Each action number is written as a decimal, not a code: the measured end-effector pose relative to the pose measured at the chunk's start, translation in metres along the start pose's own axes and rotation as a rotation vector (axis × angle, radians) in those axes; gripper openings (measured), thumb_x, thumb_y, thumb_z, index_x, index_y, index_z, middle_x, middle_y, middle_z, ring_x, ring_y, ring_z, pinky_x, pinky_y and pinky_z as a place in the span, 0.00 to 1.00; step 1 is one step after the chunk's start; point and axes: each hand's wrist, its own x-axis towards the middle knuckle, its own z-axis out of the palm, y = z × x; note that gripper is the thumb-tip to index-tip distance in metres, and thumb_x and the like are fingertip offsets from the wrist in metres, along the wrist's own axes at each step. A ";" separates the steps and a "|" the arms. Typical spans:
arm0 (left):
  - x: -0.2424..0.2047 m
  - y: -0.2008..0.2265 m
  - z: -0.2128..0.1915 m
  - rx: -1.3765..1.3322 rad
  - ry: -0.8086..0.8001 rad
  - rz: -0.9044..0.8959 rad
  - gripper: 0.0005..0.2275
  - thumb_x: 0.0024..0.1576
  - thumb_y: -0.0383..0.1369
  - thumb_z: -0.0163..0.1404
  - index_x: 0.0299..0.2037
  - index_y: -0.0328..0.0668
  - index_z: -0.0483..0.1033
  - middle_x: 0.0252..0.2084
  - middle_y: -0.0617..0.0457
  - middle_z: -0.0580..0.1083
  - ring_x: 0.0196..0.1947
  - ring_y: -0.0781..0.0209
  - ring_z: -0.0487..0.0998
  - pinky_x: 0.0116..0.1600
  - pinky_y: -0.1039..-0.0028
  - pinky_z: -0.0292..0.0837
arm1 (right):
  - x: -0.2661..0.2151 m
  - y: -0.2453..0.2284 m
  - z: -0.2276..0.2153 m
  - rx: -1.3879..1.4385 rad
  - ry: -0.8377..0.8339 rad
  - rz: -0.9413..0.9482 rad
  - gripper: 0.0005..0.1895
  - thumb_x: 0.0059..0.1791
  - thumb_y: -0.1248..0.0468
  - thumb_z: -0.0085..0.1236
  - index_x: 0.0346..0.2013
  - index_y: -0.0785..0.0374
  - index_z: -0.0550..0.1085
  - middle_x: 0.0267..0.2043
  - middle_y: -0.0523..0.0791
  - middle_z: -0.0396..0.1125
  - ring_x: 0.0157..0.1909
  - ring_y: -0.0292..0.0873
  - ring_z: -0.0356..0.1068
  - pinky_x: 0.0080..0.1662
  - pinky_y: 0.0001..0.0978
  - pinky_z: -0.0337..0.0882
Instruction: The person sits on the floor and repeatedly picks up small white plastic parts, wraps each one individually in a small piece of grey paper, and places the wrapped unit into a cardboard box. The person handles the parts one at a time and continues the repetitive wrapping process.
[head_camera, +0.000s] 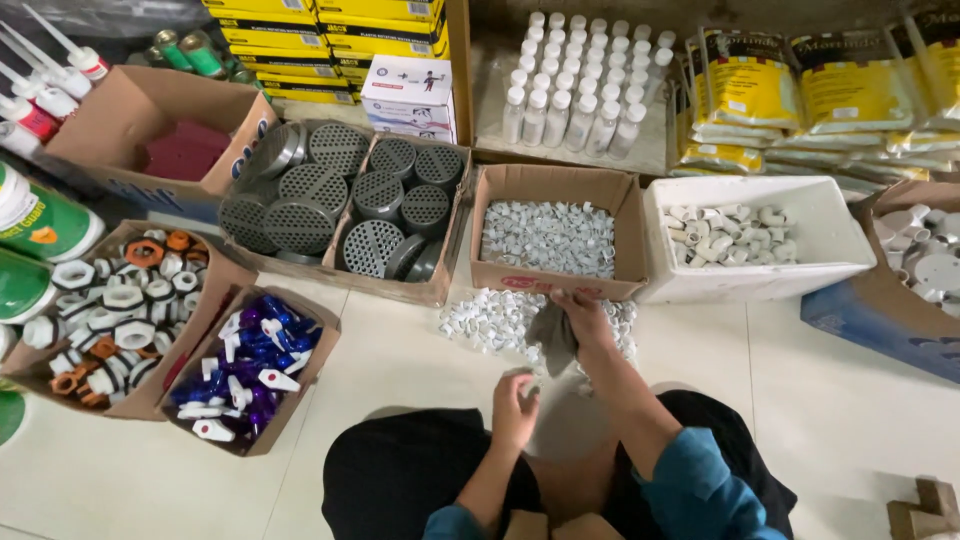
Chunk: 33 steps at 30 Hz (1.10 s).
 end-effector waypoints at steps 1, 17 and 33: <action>0.002 0.005 0.002 -0.003 0.001 0.005 0.13 0.55 0.26 0.56 0.50 0.41 0.74 0.45 0.50 0.74 0.41 0.57 0.75 0.49 0.70 0.73 | 0.001 -0.021 0.010 0.000 0.002 -0.006 0.18 0.47 0.56 0.65 0.46 0.65 0.78 0.36 0.46 0.70 0.41 0.46 0.70 0.45 0.33 0.70; 0.008 -0.005 0.022 0.361 -0.177 0.137 0.27 0.42 0.13 0.52 0.52 0.45 0.76 0.56 0.46 0.64 0.54 0.41 0.66 0.46 0.56 0.70 | 0.023 -0.010 -0.005 0.324 -0.164 0.110 0.12 0.50 0.63 0.58 0.45 0.66 0.76 0.40 0.51 0.70 0.40 0.46 0.69 0.41 0.34 0.67; -0.026 -0.048 0.034 0.628 -0.147 0.031 0.23 0.57 0.25 0.52 0.65 0.43 0.69 0.46 0.45 0.79 0.46 0.53 0.80 0.51 0.69 0.76 | -0.033 0.160 -0.056 0.008 -0.011 0.335 0.51 0.37 0.68 0.79 0.70 0.70 0.61 0.72 0.63 0.53 0.75 0.63 0.49 0.70 0.58 0.54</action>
